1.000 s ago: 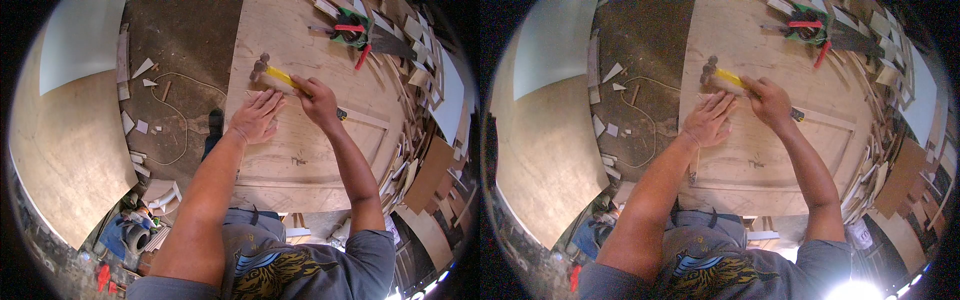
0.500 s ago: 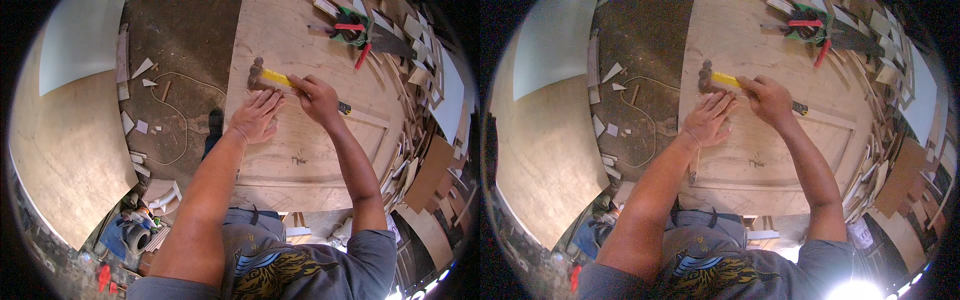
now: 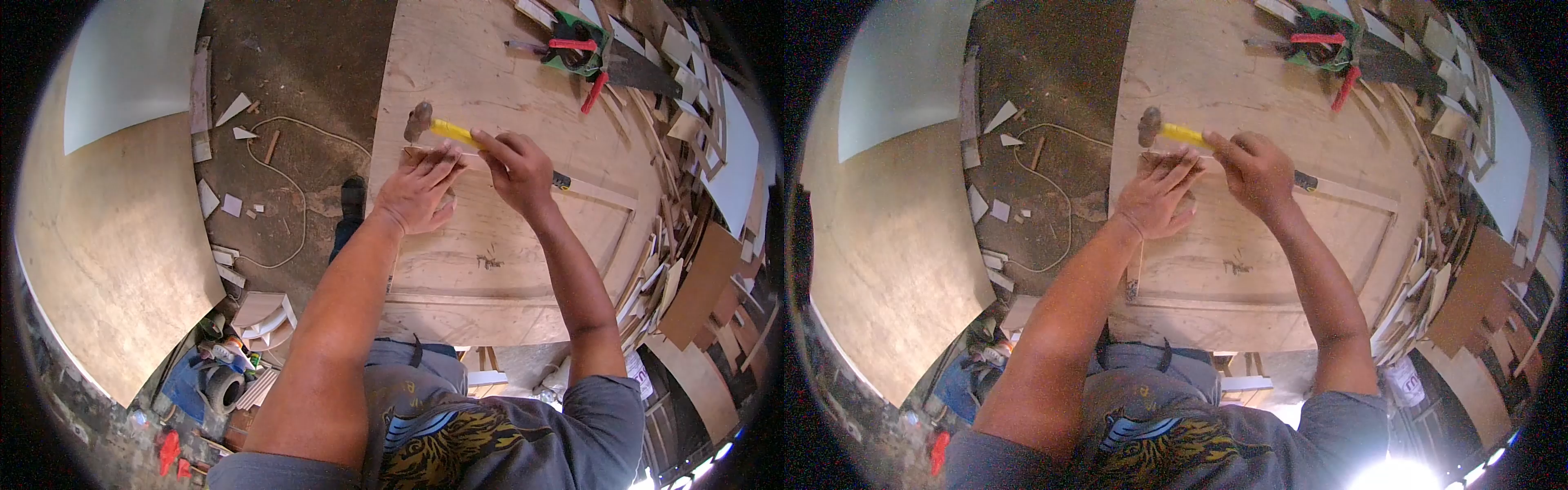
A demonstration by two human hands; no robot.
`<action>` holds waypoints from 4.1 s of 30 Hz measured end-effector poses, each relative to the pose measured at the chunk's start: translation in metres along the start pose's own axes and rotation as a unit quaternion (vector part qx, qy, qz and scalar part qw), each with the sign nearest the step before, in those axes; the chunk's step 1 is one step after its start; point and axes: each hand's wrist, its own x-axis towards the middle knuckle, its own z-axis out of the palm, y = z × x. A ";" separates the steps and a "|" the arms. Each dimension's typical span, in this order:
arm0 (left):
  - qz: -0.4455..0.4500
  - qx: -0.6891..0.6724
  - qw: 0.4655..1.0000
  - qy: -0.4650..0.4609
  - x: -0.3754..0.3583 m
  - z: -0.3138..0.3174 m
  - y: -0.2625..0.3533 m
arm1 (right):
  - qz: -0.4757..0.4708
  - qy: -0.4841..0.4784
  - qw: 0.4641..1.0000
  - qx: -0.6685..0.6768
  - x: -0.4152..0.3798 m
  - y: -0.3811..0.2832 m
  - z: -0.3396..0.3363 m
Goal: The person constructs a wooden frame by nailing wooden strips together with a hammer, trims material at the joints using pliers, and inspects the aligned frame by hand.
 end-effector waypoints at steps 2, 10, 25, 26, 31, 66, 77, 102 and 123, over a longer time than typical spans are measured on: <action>-0.006 0.006 1.000 0.015 -0.002 0.001 0.001 | -0.078 0.048 0.995 -0.030 -0.003 0.001 -0.001; -0.016 0.003 1.000 0.006 -0.002 0.001 0.002 | -0.059 0.029 0.997 -0.034 -0.004 -0.002 0.005; 0.001 -0.001 1.000 -0.013 0.000 -0.001 0.000 | 0.120 -0.045 0.990 0.060 -0.006 0.007 0.007; -0.002 0.000 1.000 -0.013 0.000 -0.001 -0.001 | 0.100 -0.064 0.992 0.046 -0.005 0.006 0.005; -0.003 -0.003 1.000 -0.008 0.000 0.001 -0.001 | 0.116 -0.081 0.989 0.037 0.011 0.004 -0.003; 0.007 -0.019 1.000 -0.003 0.000 0.004 -0.002 | 0.107 -0.098 0.989 0.018 0.008 0.018 0.000; 0.003 -0.012 1.000 -0.017 -0.002 0.002 -0.001 | 0.064 -0.132 0.989 0.014 0.022 0.015 -0.008; 0.006 -0.016 1.000 0.000 -0.001 0.000 0.001 | 0.094 -0.114 0.989 0.022 0.012 0.001 -0.020; 0.047 0.124 0.991 0.003 -0.001 0.016 -0.002 | 0.559 0.369 0.718 0.187 -0.286 -0.030 0.003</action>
